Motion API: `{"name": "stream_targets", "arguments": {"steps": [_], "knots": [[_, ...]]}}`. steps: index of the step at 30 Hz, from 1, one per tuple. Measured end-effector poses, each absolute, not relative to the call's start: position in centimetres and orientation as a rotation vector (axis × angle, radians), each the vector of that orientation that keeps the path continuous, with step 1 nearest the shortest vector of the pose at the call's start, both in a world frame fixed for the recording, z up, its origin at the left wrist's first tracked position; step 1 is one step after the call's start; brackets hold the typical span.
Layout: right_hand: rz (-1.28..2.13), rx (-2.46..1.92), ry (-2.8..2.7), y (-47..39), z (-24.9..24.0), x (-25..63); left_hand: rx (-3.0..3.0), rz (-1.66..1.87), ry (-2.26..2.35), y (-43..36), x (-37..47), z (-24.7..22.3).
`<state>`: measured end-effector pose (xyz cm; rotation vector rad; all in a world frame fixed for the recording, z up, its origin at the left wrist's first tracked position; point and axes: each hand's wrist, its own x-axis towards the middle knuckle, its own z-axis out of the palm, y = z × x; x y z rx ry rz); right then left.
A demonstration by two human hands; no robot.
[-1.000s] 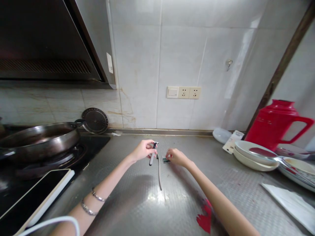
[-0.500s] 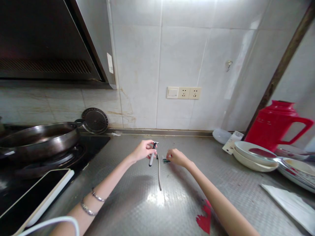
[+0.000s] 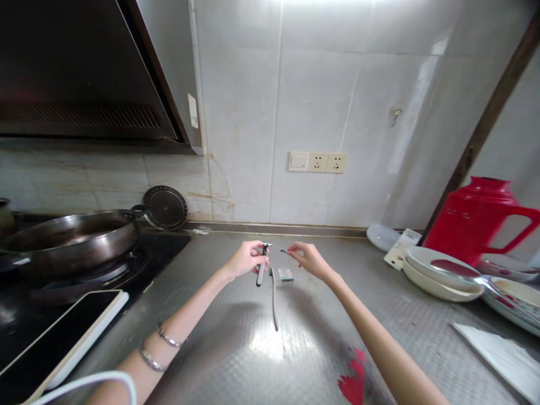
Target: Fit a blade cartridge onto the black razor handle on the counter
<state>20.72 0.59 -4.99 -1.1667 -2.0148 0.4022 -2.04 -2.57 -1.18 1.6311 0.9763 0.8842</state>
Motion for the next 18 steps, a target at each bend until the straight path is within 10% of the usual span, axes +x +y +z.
{"name": "stream_targets", "arguments": {"steps": [18], "knots": [[0.693, -1.008, -1.859, -1.6, -2.0, 18.8, 1.644, 0.977, 0.948, -2.7, -2.8, 0.3]]}}
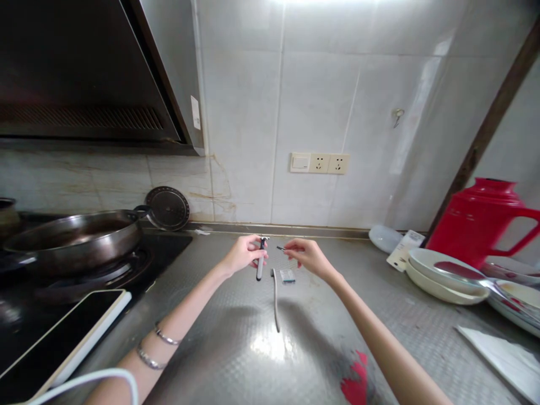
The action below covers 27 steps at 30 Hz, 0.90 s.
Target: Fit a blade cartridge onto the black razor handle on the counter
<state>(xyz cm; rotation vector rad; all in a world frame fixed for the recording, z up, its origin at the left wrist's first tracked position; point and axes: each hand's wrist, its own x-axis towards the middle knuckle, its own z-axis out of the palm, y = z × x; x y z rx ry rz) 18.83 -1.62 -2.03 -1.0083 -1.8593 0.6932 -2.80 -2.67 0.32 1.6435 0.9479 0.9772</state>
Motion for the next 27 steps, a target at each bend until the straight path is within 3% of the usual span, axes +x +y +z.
{"name": "stream_targets", "arguments": {"steps": [12, 27], "knots": [[0.877, -0.987, -1.788, -2.1, -1.5, 18.5, 1.645, 1.004, 0.954, -2.6, -3.2, 0.8], [0.698, -0.918, -1.875, -3.1, -0.2, 18.2, 1.623, 1.022, 0.927, -3.0, -3.1, 1.1]]}}
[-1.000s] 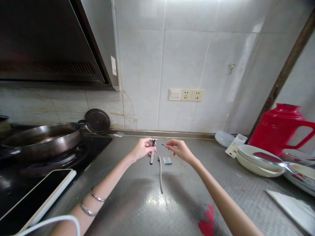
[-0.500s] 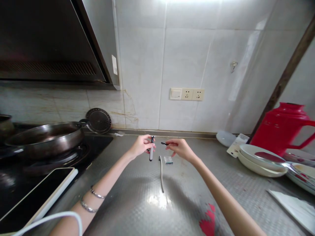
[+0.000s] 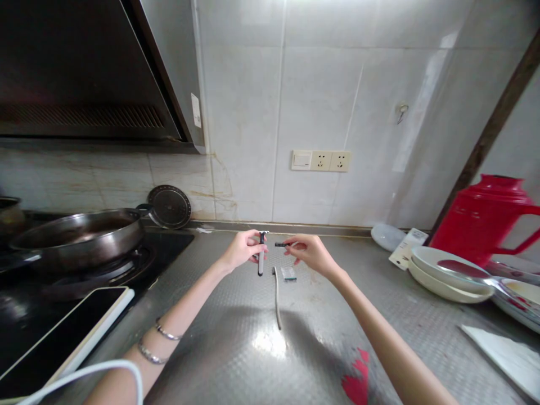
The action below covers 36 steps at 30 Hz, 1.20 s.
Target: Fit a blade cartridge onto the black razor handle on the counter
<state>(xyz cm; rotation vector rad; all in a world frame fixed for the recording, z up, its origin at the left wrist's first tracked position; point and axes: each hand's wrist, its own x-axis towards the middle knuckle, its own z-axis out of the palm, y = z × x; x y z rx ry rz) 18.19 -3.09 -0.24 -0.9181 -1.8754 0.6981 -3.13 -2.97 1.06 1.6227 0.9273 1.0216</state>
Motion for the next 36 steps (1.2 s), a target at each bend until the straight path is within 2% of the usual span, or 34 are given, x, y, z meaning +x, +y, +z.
{"name": "stream_targets", "arguments": {"steps": [12, 24, 36], "knots": [[0.804, -0.879, -1.730, -3.3, 0.1, 18.0, 1.734, 1.101, 0.861, -3.4, -2.5, 0.6], [0.851, -0.850, -1.642, -4.1, 1.2, 17.5, 2.104, 1.481, 1.121, -5.4, 0.3, -1.6], [0.900, -0.767, -1.593, -4.7, 1.9, 17.2, 2.035, 1.597, 1.120, -6.5, 1.2, -2.1]]}}
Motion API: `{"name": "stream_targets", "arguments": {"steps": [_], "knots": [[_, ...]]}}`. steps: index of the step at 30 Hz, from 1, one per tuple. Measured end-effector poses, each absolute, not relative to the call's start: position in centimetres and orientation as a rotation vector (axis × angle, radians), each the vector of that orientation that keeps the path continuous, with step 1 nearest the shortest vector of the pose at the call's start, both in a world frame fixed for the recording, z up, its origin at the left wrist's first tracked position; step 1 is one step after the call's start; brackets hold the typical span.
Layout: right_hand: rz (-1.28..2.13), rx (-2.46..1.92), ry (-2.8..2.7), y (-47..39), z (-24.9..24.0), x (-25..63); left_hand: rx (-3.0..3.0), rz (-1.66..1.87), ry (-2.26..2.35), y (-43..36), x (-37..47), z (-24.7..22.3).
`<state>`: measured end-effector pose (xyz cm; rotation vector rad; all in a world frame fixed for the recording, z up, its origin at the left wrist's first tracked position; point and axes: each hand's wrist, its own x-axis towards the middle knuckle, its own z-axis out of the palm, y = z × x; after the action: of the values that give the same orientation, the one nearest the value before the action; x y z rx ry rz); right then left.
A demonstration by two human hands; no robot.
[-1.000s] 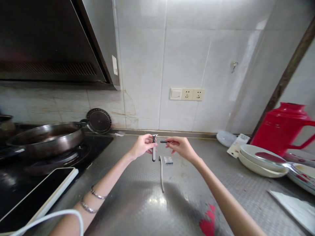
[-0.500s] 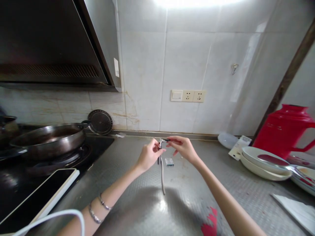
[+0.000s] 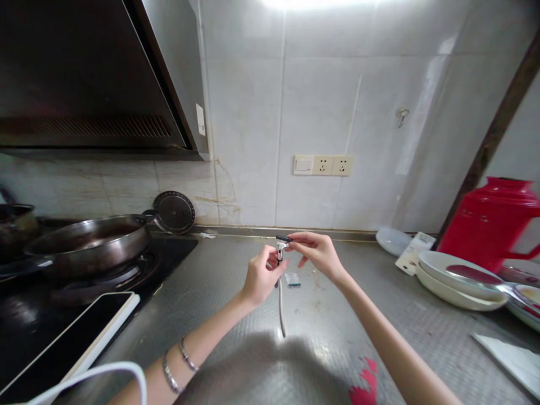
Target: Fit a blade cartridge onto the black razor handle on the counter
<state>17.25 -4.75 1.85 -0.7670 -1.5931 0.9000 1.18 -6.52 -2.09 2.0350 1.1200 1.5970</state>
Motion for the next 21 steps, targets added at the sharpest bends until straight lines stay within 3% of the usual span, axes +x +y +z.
{"name": "stream_targets", "arguments": {"steps": [21], "knots": [[0.912, -0.719, -1.640, -5.20, 1.79, 16.94, 2.022, 1.576, 1.072, -6.62, 1.14, -1.74]]}}
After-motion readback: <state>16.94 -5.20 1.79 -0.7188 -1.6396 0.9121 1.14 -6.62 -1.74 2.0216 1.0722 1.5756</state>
